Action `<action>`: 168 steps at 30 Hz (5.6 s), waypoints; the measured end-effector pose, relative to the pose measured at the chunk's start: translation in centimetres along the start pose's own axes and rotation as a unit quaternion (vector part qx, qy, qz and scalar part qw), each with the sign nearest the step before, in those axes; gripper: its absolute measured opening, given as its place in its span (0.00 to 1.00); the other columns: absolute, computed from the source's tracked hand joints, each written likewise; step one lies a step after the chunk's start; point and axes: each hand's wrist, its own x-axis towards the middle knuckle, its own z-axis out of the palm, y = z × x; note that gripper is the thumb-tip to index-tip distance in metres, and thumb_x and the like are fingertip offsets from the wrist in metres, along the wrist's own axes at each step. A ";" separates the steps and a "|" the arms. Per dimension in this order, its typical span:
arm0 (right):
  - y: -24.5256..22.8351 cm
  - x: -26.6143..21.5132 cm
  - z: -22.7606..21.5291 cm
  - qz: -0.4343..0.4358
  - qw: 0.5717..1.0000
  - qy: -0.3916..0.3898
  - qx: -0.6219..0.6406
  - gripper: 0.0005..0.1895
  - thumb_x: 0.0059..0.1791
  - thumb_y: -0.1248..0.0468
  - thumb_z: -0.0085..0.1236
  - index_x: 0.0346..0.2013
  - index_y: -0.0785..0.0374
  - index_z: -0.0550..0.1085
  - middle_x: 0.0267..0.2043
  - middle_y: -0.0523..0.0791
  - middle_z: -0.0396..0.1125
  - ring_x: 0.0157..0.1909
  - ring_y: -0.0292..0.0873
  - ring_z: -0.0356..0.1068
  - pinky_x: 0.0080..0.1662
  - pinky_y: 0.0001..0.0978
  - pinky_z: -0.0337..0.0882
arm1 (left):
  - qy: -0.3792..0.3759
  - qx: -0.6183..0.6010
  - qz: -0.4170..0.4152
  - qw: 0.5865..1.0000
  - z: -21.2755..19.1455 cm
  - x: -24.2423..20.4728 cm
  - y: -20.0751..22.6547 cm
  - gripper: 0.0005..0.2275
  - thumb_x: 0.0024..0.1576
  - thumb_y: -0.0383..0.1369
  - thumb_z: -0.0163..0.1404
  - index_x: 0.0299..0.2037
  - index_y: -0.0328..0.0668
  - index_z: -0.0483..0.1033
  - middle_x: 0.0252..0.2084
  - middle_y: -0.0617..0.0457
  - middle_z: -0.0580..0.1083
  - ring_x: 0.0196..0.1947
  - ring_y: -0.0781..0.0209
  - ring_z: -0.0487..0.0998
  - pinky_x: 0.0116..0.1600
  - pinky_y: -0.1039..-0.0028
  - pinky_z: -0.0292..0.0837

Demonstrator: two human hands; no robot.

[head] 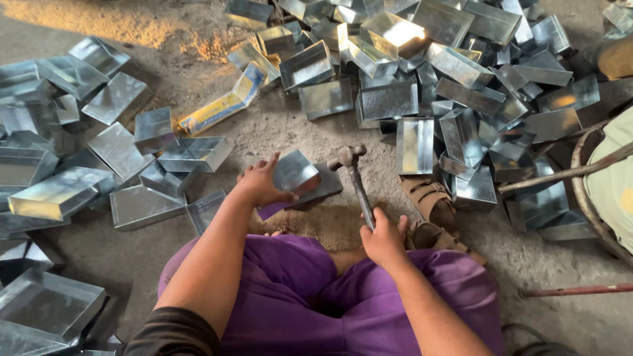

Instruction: The person sits on the floor and repeatedly hammers small rectangular metal boxes with a hammer. They pick up each box, place it on a small wooden block, strike it several times, and then toss it aside to repeat the process with the next one.

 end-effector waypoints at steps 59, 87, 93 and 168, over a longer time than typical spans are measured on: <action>-2.8 -1.0 -3.8 -0.106 0.988 0.086 -0.070 0.20 0.48 0.64 0.57 0.54 0.64 0.70 0.33 0.60 0.73 0.40 0.71 0.69 0.42 0.58 0.70 | 0.350 0.163 0.194 0.902 4.5 2.5 3.0 0.09 0.58 0.32 0.46 0.47 0.54 0.76 0.41 0.53 0.75 0.47 0.51 0.76 0.54 0.53 0.63; 6.2 3.5 0.1 -0.086 0.985 0.133 0.065 0.18 0.46 0.59 0.63 0.50 0.59 0.78 0.38 0.52 0.76 0.43 0.51 0.77 0.47 0.42 0.73 | 0.090 -0.206 -0.106 0.969 5.2 7.1 -4.1 0.54 0.49 0.21 0.49 0.80 0.56 0.20 0.61 0.34 0.75 0.56 0.40 0.78 0.60 0.60 0.73; 2.2 1.4 -1.3 -0.060 0.989 0.088 0.105 0.18 0.46 0.61 0.61 0.49 0.61 0.75 0.33 0.53 0.74 0.37 0.53 0.77 0.43 0.43 0.74 | 0.206 -0.181 -0.068 0.959 3.9 5.4 -3.8 0.21 0.54 0.29 0.44 0.58 0.51 0.75 0.53 0.41 0.78 0.54 0.42 0.78 0.55 0.56 0.75; -4.0 -2.6 -6.7 -0.149 0.959 0.211 0.119 0.09 0.53 0.64 0.52 0.44 0.66 0.71 0.24 0.50 0.72 0.22 0.44 0.73 0.27 0.34 0.68 | 0.297 -0.323 0.210 0.874 6.8 4.1 1.0 0.12 0.57 0.27 0.45 0.51 0.40 0.68 0.43 0.32 0.76 0.48 0.28 0.74 0.50 0.48 0.70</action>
